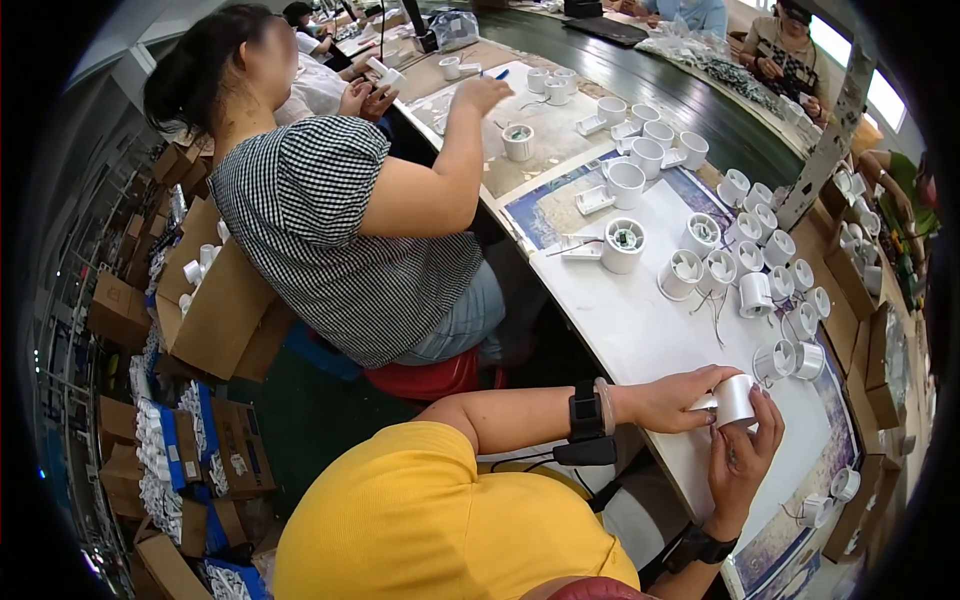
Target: The person assembles a fan by inserting a motor and blade component into a white housing, threading the wires through, and snapping a white cover onto the back. After completing the unit, they set it down and pick up another housing to repeat the process.
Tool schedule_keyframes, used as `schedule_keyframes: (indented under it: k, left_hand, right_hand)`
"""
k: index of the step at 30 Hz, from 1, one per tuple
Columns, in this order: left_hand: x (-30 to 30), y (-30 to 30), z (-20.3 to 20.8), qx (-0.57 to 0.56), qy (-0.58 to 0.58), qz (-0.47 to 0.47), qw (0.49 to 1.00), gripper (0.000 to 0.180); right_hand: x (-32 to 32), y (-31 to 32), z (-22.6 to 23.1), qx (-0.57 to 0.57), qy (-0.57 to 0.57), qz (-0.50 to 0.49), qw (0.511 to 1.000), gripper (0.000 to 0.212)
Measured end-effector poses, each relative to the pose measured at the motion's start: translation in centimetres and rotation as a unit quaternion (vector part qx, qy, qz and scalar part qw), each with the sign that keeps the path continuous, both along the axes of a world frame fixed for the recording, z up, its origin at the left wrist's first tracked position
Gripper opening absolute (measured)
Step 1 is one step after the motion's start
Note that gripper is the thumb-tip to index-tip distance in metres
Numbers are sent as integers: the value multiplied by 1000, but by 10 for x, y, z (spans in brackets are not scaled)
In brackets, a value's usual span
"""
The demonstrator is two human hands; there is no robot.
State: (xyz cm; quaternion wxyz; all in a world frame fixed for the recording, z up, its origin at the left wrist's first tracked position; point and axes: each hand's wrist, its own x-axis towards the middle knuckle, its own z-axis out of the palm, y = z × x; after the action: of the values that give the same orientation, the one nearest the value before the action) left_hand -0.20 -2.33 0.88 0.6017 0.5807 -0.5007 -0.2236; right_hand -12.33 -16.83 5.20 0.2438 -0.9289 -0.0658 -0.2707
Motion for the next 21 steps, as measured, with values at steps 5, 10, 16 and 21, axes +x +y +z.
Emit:
schedule_keyframes:
  k: [5,10,16,21]
  left_hand:
    - [-2,-1,-2,-10,-9,26,1000,66]
    - [-3,-2,1,-15,1,10,1000,67]
    - [-4,-4,-6,-9,-19,20,1000,69]
    - [-7,-1,-4,-4,-28,19,999,67]
  right_hand:
    - [-3,8,-6,-6,-8,-50,999,14]
    - [-9,14,-12,-28,-39,-91,995,15]
    - [-10,11,-13,-51,-27,-69,996,15]
    - [-32,16,-18,-28,20,-118,992,34]
